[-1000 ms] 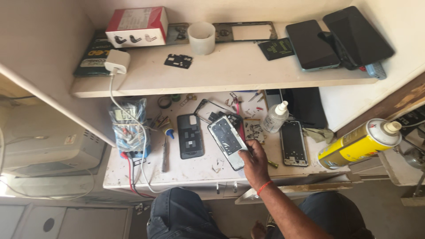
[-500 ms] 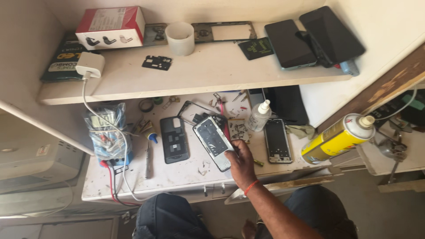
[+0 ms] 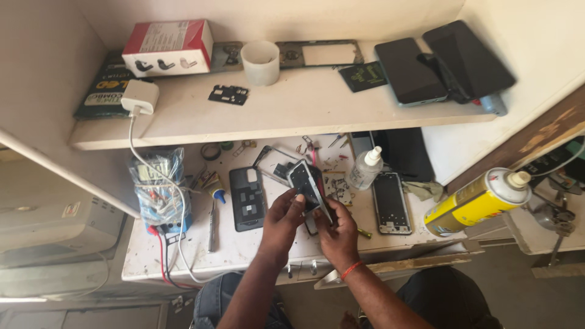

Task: The person disassembles a smartphone at a repair bench, prying open the back cover and removing the battery, then handles the exposed internal board and transfers components between the phone body and other phone parts on the bench, using a screwdriver and pry tool by hand.

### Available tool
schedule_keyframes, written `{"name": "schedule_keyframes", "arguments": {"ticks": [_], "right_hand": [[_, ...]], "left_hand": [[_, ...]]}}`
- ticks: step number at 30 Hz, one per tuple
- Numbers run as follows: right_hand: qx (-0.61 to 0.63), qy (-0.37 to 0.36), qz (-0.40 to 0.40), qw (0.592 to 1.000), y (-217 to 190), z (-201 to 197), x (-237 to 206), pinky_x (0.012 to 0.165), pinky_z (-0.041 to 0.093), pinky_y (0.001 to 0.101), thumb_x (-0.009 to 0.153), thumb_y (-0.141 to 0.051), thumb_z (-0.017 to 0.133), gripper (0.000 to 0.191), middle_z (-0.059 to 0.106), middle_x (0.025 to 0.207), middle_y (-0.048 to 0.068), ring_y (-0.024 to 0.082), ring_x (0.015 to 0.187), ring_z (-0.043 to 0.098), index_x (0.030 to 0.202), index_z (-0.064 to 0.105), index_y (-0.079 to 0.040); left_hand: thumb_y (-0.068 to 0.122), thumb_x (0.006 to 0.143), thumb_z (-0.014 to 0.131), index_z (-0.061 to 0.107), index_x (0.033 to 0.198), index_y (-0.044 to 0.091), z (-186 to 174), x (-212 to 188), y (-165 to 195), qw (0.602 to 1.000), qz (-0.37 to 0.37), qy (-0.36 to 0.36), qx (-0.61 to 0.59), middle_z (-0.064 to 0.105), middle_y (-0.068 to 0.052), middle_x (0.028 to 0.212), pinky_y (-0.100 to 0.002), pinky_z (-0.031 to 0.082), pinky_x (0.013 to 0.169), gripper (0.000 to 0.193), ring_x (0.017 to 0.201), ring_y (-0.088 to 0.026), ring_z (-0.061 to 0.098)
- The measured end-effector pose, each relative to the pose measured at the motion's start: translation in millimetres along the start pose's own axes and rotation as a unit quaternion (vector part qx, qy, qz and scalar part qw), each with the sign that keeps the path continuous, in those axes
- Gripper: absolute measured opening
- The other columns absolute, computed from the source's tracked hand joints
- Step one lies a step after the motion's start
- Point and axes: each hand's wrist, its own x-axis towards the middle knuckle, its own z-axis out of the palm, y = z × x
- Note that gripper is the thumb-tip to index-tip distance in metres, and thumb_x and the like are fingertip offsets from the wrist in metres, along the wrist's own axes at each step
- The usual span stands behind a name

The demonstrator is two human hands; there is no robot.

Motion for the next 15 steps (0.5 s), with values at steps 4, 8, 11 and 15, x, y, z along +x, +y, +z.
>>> {"name": "schedule_keyframes", "arguments": {"ticks": [4,8,11,15], "right_hand": [[-0.058,-0.038,0.02,0.997,-4.8,0.2,-7.5,0.067,0.053,0.0263,0.091,-0.011,0.077,0.038,0.072,0.097,0.004,0.008,0.079,0.062,0.128,0.069,-0.005],[-0.122,-0.102,-0.183,0.97,-18.6,-2.4,-9.1,0.079,0.059,0.0284,0.085,-0.008,0.081,0.045,0.073,0.107,0.007,0.016,0.09,0.073,0.127,0.066,-0.003],[-0.166,-0.125,-0.242,0.948,-27.8,-0.3,-11.5,0.091,0.058,0.0349,0.075,-0.009,0.085,0.053,0.069,0.117,0.012,0.027,0.105,0.071,0.124,0.066,-0.003],[-0.211,-0.149,-0.283,0.924,-33.8,-0.3,-13.7,0.103,0.052,0.0424,0.072,-0.011,0.084,0.053,0.066,0.13,0.014,0.032,0.12,0.064,0.122,0.068,-0.005]], "left_hand": [[0.029,0.093,0.068,0.052,0.144,-0.001,-19.2,-6.2,-17.8,0.997,-0.02,-0.012,-0.078,0.07,-0.012,0.122,-0.033,0.055,0.094,0.061,0.109,-0.021,0.069],[0.022,0.092,0.069,0.054,0.139,-0.001,-37.6,-7.4,-26.3,0.981,-0.032,-0.041,-0.188,0.072,-0.008,0.117,-0.033,0.058,0.092,0.055,0.104,-0.015,0.07],[0.017,0.097,0.07,0.063,0.139,0.0,-39.6,-10.8,-30.7,0.993,-0.014,-0.033,-0.108,0.072,-0.01,0.108,-0.032,0.05,0.075,0.046,0.088,-0.017,0.065],[0.004,0.093,0.068,0.064,0.129,-0.002,-36.3,-12.4,-33.5,0.987,0.031,-0.045,-0.152,0.074,-0.01,0.112,-0.035,0.058,0.089,0.037,0.099,-0.018,0.07]]}}
